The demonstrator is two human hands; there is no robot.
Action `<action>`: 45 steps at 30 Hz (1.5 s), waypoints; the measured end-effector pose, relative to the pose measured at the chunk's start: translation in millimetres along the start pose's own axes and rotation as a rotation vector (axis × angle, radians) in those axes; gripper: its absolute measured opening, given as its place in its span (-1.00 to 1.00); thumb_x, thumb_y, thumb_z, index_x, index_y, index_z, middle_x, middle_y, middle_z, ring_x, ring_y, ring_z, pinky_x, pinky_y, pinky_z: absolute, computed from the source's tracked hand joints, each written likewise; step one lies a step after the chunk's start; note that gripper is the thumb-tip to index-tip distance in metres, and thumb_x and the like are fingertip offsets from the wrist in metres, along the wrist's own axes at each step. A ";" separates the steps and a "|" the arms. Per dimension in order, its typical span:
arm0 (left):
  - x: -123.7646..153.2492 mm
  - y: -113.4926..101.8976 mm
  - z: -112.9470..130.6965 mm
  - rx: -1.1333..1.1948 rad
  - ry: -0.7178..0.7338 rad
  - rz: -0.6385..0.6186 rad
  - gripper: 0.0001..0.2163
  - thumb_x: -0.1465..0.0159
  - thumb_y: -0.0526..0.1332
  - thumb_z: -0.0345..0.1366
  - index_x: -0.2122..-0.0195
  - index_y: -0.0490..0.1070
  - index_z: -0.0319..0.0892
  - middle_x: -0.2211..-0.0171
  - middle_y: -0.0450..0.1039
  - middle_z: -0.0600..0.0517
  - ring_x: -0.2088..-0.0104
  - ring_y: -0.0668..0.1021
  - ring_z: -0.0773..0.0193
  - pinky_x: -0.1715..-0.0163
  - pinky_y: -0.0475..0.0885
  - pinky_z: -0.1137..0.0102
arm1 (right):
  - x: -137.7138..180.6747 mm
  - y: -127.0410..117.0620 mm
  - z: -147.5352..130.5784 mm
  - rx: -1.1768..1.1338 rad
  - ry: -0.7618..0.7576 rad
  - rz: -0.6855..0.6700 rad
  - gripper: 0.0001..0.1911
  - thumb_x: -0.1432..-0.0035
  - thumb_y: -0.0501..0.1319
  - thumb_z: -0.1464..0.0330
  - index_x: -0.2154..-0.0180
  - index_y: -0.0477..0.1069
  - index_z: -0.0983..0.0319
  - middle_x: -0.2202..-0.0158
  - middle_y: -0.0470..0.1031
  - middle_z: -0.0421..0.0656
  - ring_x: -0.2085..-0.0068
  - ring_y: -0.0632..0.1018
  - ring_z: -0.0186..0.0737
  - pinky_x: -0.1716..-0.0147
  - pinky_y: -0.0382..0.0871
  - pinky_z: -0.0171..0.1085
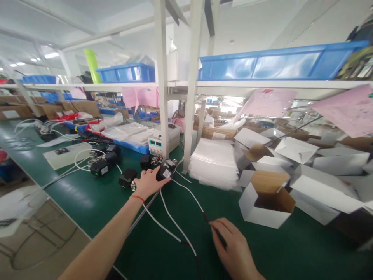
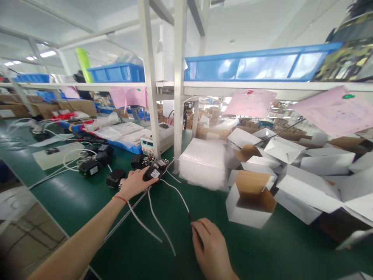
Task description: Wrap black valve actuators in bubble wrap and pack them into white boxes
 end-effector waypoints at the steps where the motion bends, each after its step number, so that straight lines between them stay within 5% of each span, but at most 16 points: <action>1: -4.4 4.3 4.3 -0.020 -0.008 -0.024 -0.31 -0.23 0.21 0.26 -0.29 0.32 -0.02 -0.17 0.40 -0.27 -0.24 0.29 -0.39 -0.09 0.26 -0.38 | -0.4 2.9 5.7 -0.038 0.037 -0.014 -0.75 -0.44 0.01 0.48 0.13 0.46 0.23 0.25 0.49 -0.07 0.28 0.57 -0.09 0.32 0.55 -0.17; 7: -2.6 14.5 34.5 -0.054 0.043 -0.086 -0.49 -0.30 0.19 0.08 -0.22 0.39 0.00 -0.12 0.46 -0.21 -0.20 0.33 -0.33 -0.05 0.28 -0.36 | -3.3 4.8 30.4 -0.156 0.193 -0.001 -0.72 -0.49 0.02 0.37 0.16 0.50 0.22 0.26 0.48 -0.06 0.25 0.58 -0.06 0.29 0.54 -0.21; 12: 43.9 25.1 87.6 -0.011 0.268 -0.150 -0.55 -0.27 0.27 0.04 -0.14 0.44 0.05 -0.05 0.53 -0.11 -0.16 0.39 -0.19 -0.01 0.35 -0.15 | 0.1 4.5 45.4 -0.168 0.257 0.028 -0.77 -0.41 0.10 0.39 -0.01 0.46 0.22 0.14 0.47 -0.03 0.17 0.56 -0.05 0.18 0.56 -0.15; 16: 92.8 34.8 150.5 0.057 0.489 -0.173 -0.63 -0.27 0.31 0.06 -0.06 0.48 0.10 0.07 0.58 0.00 -0.07 0.45 -0.10 0.04 0.34 -0.04 | 8.1 14.2 55.1 -0.145 0.336 -0.022 -0.34 -0.22 0.27 0.28 -0.30 0.18 0.26 -0.17 0.33 0.08 -0.17 0.41 0.13 -0.15 0.41 0.09; 19: 113.2 43.1 190.1 0.089 0.639 -0.185 -0.73 -0.47 0.10 -0.03 0.03 0.53 0.02 0.14 0.60 0.01 0.01 0.50 0.00 0.10 0.36 0.07 | 18.2 20.3 68.2 -0.197 0.484 -0.076 -0.12 -0.10 0.29 0.24 -0.36 0.01 0.30 -0.27 0.24 0.12 -0.27 0.32 0.15 -0.26 0.28 0.13; 21: 114.6 49.7 205.2 0.074 0.687 -0.182 -0.62 -0.55 -0.06 -0.16 0.13 0.56 -0.08 0.22 0.61 -0.02 0.07 0.53 0.07 0.12 0.36 0.13 | 24.4 19.0 77.2 -0.228 0.589 -0.087 -0.08 -0.07 0.27 0.23 -0.38 -0.04 0.29 -0.29 0.24 0.10 -0.27 0.33 0.12 -0.26 0.29 0.10; 30: 104.9 55.8 204.0 0.010 0.701 -0.132 -0.68 -0.48 0.06 -0.35 0.37 0.53 -0.24 0.41 0.52 -0.09 0.25 0.57 0.05 -0.03 0.39 0.02 | 20.5 6.8 86.2 -0.271 0.729 -0.133 -0.14 0.05 0.30 0.40 -0.28 0.06 0.33 -0.03 0.47 0.07 0.01 0.55 0.10 -0.01 0.49 -0.01; 33: 108.1 54.4 193.1 0.008 0.707 -0.142 -0.77 -0.40 0.07 -0.50 0.13 0.53 -0.26 0.27 0.55 -0.10 0.22 0.58 0.05 -0.02 0.44 0.01 | 15.6 2.0 84.9 -0.278 0.723 -0.145 -0.22 0.06 0.33 0.51 -0.21 0.14 0.31 0.08 0.51 -0.01 0.12 0.58 0.05 0.10 0.52 -0.07; 36: 119.5 51.1 194.5 0.116 0.846 -0.157 -0.47 -0.28 0.13 -0.59 -0.27 0.28 -0.16 -0.16 0.39 -0.13 -0.11 0.48 0.03 -0.15 0.42 0.02 | 7.4 -5.1 79.4 -0.282 0.619 -0.121 -0.30 0.07 0.34 0.58 -0.14 0.24 0.24 0.03 0.49 -0.05 0.06 0.56 0.02 0.03 0.49 -0.06; 38: 131.2 50.3 200.8 0.246 0.977 -0.230 -0.30 -0.21 0.23 -0.57 -0.37 0.10 -0.08 -0.29 0.25 -0.08 -0.25 0.36 0.06 -0.29 0.33 0.07 | 2.7 -8.6 73.7 -0.289 0.515 -0.104 -0.27 0.09 0.31 0.61 -0.15 0.25 0.23 -0.05 0.45 -0.03 -0.04 0.52 0.02 -0.08 0.45 -0.03; 40: 136.5 50.3 204.7 0.356 1.018 -0.303 -0.23 -0.16 0.29 -0.54 -0.37 0.07 -0.03 -0.29 0.24 -0.03 -0.28 0.33 0.10 -0.32 0.31 0.14 | 0.7 -12.8 70.1 -0.270 0.435 -0.068 -0.22 0.08 0.27 0.60 -0.22 0.21 0.25 -0.13 0.40 0.01 -0.13 0.45 0.04 -0.18 0.37 0.02; 45: 122.4 49.4 198.7 0.468 0.796 -0.300 -0.42 -0.13 0.34 -0.55 -0.18 0.28 -0.10 -0.09 0.28 -0.03 -0.01 0.49 0.14 -0.09 0.47 0.18 | 8.4 -17.6 83.0 -0.264 0.459 0.036 -0.24 -0.02 0.22 0.44 -0.29 0.16 0.24 -0.21 0.31 0.04 -0.23 0.35 0.09 -0.25 0.28 0.14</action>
Point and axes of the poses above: each hand's wrist, its own x-axis away from the middle knuckle, its own y-axis out of the palm, z = x × y, the point moved 9 cm from there along -x, towards the middle knuckle
